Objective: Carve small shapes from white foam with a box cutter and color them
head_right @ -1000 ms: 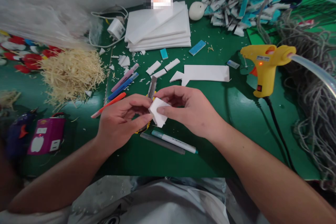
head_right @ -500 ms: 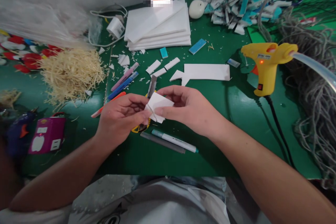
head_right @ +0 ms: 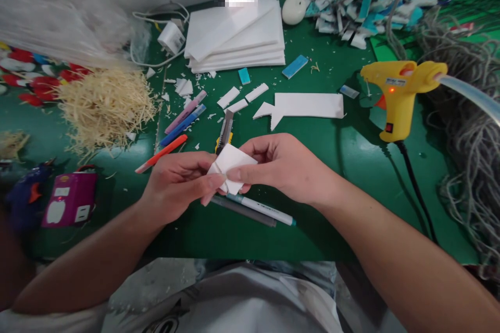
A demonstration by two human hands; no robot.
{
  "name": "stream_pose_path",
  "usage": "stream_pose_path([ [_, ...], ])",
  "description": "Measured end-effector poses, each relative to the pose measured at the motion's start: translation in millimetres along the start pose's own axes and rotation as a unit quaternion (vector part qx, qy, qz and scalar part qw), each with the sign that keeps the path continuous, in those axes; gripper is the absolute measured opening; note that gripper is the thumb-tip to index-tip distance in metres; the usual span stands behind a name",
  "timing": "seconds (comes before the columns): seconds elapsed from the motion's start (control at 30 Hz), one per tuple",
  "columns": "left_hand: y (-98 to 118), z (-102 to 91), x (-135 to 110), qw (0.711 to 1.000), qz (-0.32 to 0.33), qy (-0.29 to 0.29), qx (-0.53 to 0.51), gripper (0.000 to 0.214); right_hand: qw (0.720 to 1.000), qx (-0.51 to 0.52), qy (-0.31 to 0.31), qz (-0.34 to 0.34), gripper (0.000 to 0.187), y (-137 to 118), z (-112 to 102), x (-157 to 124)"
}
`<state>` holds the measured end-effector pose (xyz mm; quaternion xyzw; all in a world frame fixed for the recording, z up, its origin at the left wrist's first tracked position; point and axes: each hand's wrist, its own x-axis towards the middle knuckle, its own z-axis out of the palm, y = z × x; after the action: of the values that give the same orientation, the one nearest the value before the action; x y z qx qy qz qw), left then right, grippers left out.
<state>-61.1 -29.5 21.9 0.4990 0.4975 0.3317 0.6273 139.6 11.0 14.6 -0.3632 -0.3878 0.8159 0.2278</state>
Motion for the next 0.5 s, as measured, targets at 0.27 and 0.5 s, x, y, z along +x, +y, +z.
stream_pose_path([
  [0.27, -6.1, -1.6, -0.8, 0.998, 0.007, -0.024, -0.065, 0.022, 0.998, 0.046, -0.046, 0.013, 0.027, -0.8, -0.8, -2.0],
  [0.5, -6.7, -0.9, -2.1, 0.998, 0.025, -0.053, -0.032, 0.031, 0.998, 0.031, -0.058, 0.022, 0.029, -3.2, -0.4, -2.0],
])
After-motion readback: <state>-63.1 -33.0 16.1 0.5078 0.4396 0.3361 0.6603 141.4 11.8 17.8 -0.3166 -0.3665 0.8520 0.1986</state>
